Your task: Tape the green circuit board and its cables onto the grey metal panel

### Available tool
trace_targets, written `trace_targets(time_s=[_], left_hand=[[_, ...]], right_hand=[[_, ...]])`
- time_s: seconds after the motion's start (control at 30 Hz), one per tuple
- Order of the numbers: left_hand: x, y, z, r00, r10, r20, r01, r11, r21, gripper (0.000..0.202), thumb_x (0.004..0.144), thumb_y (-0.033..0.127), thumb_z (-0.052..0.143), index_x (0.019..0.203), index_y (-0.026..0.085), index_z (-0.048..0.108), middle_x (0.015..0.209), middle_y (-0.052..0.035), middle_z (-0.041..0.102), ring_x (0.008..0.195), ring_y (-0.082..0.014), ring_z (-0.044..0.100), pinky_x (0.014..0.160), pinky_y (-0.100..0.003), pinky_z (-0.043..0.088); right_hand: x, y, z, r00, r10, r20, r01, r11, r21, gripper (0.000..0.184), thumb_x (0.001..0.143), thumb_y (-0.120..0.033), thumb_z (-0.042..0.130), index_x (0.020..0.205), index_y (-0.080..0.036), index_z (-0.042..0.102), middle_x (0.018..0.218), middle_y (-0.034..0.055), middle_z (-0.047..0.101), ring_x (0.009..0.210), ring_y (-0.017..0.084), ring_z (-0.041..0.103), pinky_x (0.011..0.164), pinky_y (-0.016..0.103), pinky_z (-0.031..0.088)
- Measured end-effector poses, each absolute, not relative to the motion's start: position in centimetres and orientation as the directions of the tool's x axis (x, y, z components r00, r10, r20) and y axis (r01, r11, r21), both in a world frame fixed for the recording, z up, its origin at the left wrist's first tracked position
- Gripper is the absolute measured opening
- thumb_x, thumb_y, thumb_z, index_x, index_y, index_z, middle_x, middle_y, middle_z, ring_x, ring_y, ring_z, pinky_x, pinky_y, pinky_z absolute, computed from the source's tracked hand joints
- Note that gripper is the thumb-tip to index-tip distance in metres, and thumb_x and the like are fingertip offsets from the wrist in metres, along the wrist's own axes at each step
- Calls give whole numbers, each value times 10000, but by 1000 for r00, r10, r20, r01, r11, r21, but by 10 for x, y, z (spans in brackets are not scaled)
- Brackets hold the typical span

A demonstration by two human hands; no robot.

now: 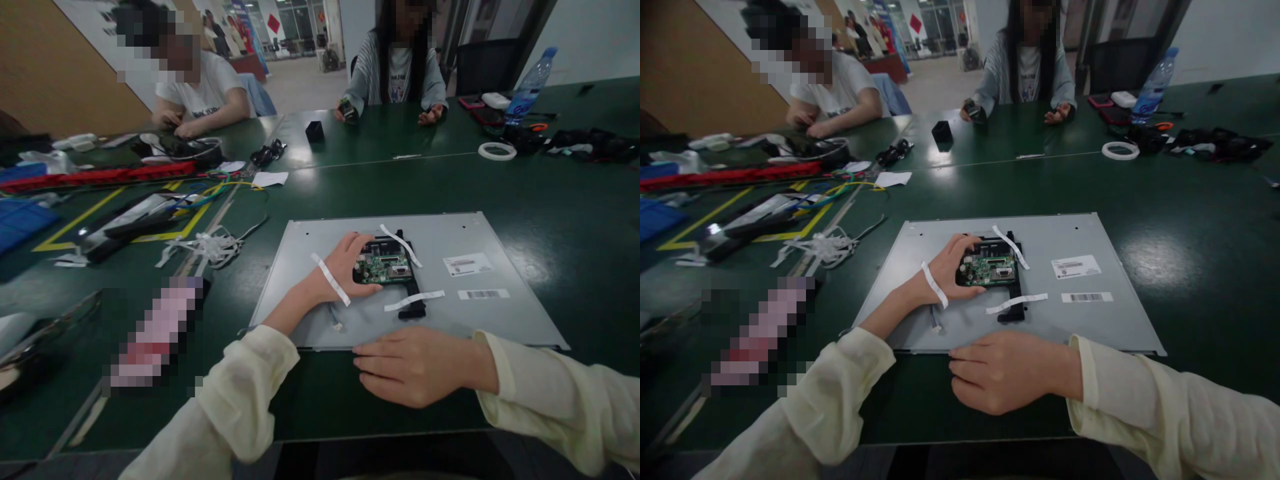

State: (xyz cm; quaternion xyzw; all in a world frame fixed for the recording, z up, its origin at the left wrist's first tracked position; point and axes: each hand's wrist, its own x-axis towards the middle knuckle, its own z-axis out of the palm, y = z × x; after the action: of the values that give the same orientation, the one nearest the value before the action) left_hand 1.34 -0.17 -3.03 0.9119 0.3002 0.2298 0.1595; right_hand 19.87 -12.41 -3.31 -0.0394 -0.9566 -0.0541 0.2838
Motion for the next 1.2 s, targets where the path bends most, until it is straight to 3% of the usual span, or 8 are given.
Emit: trace_targets(time_s=[0.23, 0.37, 0.43, 0.6, 0.73, 0.87, 1.0, 1.2], left_hand=[[14, -4, -26, 718, 675, 170, 613, -728, 307, 1049, 662, 631, 678, 1483, 211, 178, 1459, -175, 333, 1370, -389, 273, 1125, -607, 137], [10, -4, -20, 724, 675, 143, 623, -728, 286, 1078, 664, 701, 635, 1497, 205, 164, 1534, -156, 251, 1431, -394, 121, 1131, -616, 81], [10, -2, -15, 737, 658, 155, 604, -744, 287, 950, 754, 673, 564, 1493, 208, 189, 1550, -140, 234, 1443, -361, 113, 1140, -590, 104], [32, 12, -6, 783, 593, 187, 535, -796, 284, 568, 969, 444, 310, 1464, 168, 264, 1513, -126, 339, 1415, -235, 271, 1151, -457, 217], [52, 26, -14, 779, 606, 163, 565, -790, 237, 491, 998, 376, 237, 1392, 121, 381, 1436, -127, 458, 1324, -201, 427, 1130, -402, 274], [56, 32, -24, 794, 594, 126, 565, -799, 208, 469, 1010, 351, 199, 1348, 129, 436, 1369, -84, 541, 1267, -169, 489, 1137, -385, 259], [53, 33, -26, 815, 570, 99, 553, -818, 157, 477, 1012, 351, 190, 1370, 127, 412, 1391, -90, 521, 1291, -161, 464, 1138, -376, 251], [53, 32, -25, 833, 545, 95, 534, -838, 114, 491, 1010, 344, 189, 1397, 100, 366, 1422, -122, 479, 1270, -169, 483, 1130, -356, 268]], right_hand=[[196, -124, -31, -820, 78, 567, 120, 992, 37, 178, 911, -161, 514, 919, -130, 689, 1039, 51, 708, 996, 159, 649, 800, 259, 539], [208, -115, -15, -771, 95, 630, 160, 986, 46, 164, 895, -147, 525, 912, -134, 687, 990, 47, 719, 944, 151, 662, 819, 267, 549], [224, -105, -6, -720, 189, 667, 260, 966, 7, 183, 889, -124, 509, 943, -133, 684, 999, 55, 719, 976, 160, 657, 848, 282, 547], [275, -67, -7, -475, 647, 597, 657, 712, -248, 304, 887, -110, 454, 1095, -179, 666, 1076, 67, 701, 1011, 187, 656, 881, 353, 544], [297, -46, -24, -332, 806, 490, 765, 534, -361, 349, 903, -148, 436, 1160, -247, 651, 1103, 45, 694, 1049, 215, 645, 923, 423, 523], [297, -43, -30, -397, 806, 438, 744, 562, -361, 360, 929, -191, 416, 1236, -223, 601, 1214, 56, 648, 1140, 211, 600, 984, 437, 490], [290, -47, -30, -574, 724, 383, 667, 685, -294, 386, 934, -179, 412, 1293, -157, 548, 1323, 80, 576, 1242, 186, 523, 1046, 401, 446], [291, -57, -32, -641, 680, 355, 665, 724, -186, 397, 926, -169, 420, 1305, -133, 535, 1306, 97, 588, 1206, 193, 555, 1009, 417, 477]])
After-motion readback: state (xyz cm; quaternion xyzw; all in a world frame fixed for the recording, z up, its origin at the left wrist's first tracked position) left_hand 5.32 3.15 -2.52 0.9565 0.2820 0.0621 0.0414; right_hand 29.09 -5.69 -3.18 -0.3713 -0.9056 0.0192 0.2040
